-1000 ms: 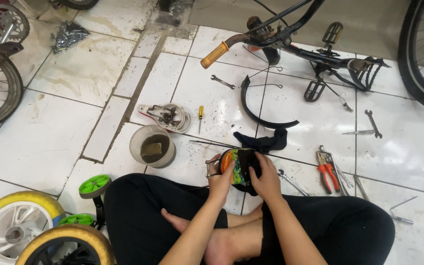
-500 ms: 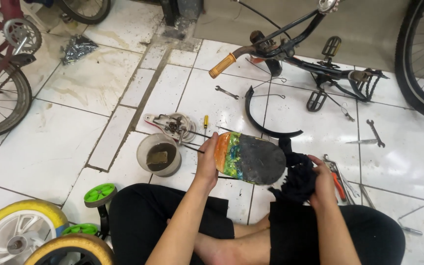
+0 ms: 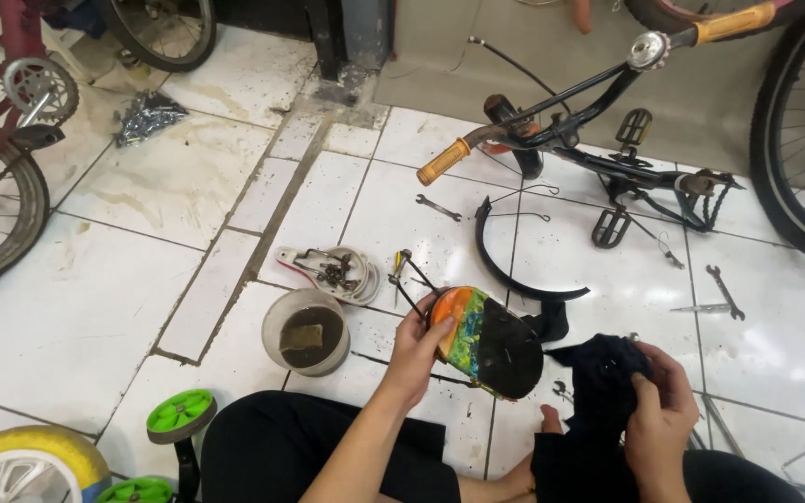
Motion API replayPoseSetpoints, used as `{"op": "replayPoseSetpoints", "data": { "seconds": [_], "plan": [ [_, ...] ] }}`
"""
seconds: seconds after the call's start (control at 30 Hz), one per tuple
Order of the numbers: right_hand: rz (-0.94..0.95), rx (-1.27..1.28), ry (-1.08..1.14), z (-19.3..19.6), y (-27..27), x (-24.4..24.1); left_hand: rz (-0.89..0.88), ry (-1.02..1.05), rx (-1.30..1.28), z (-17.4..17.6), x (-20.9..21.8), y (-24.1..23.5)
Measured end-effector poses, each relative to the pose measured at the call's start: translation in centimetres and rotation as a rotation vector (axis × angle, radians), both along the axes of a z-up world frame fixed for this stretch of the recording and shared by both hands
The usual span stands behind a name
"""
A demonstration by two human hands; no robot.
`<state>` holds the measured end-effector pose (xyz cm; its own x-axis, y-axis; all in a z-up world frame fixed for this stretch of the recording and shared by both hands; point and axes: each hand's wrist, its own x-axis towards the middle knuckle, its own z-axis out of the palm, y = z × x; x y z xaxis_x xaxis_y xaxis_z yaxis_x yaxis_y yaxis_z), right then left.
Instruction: The person sits on the floor and wipes a small metal part with a black cloth. They then pick up a colorful bicycle seat and wipe it thoroughly with the cloth, turning it over to clean different sides.
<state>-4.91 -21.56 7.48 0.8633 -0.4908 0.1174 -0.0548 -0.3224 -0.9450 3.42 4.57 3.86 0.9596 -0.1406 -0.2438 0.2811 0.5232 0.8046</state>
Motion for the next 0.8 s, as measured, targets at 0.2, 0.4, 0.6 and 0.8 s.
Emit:
{"op": "replayPoseSetpoints", "data": {
  "seconds": [0.2,0.4,0.6,0.8],
  "plan": [
    [0.477,-0.392,-0.232,-1.3,8.3,1.8,0.229,0.062,-0.005,-1.7,-0.7,-2.6],
    [0.099,-0.423,-0.320,-7.5,7.9,7.7,0.325,-0.025,0.143,-2.0,-0.8,-3.0],
    [0.207,-0.828,-0.488,-7.9,9.0,6.3,0.414,0.057,-0.118,-1.7,-0.6,-3.0],
    [-0.047,-0.318,-0.272,-6.8,4.5,9.9,0.335,-0.065,0.041,-1.6,-0.5,-3.4]
  ]
}}
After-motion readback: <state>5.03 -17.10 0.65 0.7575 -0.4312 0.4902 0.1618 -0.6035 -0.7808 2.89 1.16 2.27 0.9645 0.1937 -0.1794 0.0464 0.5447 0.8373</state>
